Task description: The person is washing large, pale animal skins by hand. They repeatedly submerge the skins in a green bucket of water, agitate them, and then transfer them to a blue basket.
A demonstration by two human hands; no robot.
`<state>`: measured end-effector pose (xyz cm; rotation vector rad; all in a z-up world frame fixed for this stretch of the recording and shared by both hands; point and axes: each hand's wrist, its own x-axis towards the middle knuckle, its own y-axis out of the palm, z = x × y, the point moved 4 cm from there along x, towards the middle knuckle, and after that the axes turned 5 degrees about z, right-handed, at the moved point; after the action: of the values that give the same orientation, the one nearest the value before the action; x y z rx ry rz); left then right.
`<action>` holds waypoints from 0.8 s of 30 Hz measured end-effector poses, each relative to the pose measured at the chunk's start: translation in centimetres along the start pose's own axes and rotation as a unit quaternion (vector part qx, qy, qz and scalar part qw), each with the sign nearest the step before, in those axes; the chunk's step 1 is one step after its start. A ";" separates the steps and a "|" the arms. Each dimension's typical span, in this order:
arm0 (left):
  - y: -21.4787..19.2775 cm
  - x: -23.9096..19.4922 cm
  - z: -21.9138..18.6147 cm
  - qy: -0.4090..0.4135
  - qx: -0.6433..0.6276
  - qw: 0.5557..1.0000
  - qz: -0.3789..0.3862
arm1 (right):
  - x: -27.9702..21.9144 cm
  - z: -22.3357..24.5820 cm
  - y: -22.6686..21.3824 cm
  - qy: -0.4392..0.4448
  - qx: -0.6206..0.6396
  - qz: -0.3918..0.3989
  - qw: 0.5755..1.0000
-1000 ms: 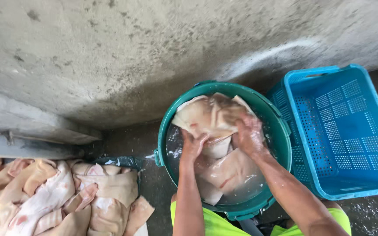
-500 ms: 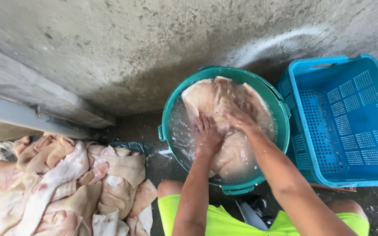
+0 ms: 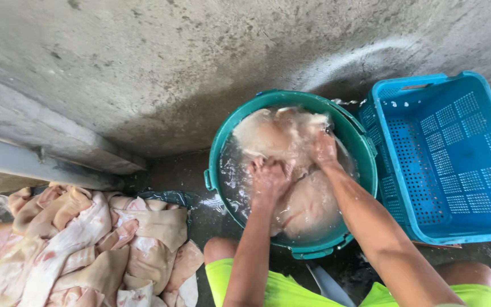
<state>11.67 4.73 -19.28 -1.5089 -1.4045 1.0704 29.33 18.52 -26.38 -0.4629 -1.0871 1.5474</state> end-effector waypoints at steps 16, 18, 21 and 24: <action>0.2 2.3 6.0 -0.124 -0.350 0.928 -0.008 | -0.8 1.2 -0.5 0.168 0.010 0.105 0.980; 0.1 2.3 6.2 -0.182 -0.402 0.895 0.059 | -1.5 1.1 0.5 0.221 -0.030 0.104 0.969; 0.3 3.6 6.9 -0.188 -0.425 0.885 -0.016 | -3.5 4.5 3.1 0.180 0.127 0.184 0.958; 1.6 4.9 8.5 -0.156 -0.345 0.925 -0.017 | -4.2 8.9 4.3 -0.144 -0.080 0.208 0.964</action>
<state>4.34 9.56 -23.86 -1.8298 -2.1839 0.8537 21.27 11.45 -26.63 -0.6187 -1.4115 1.9469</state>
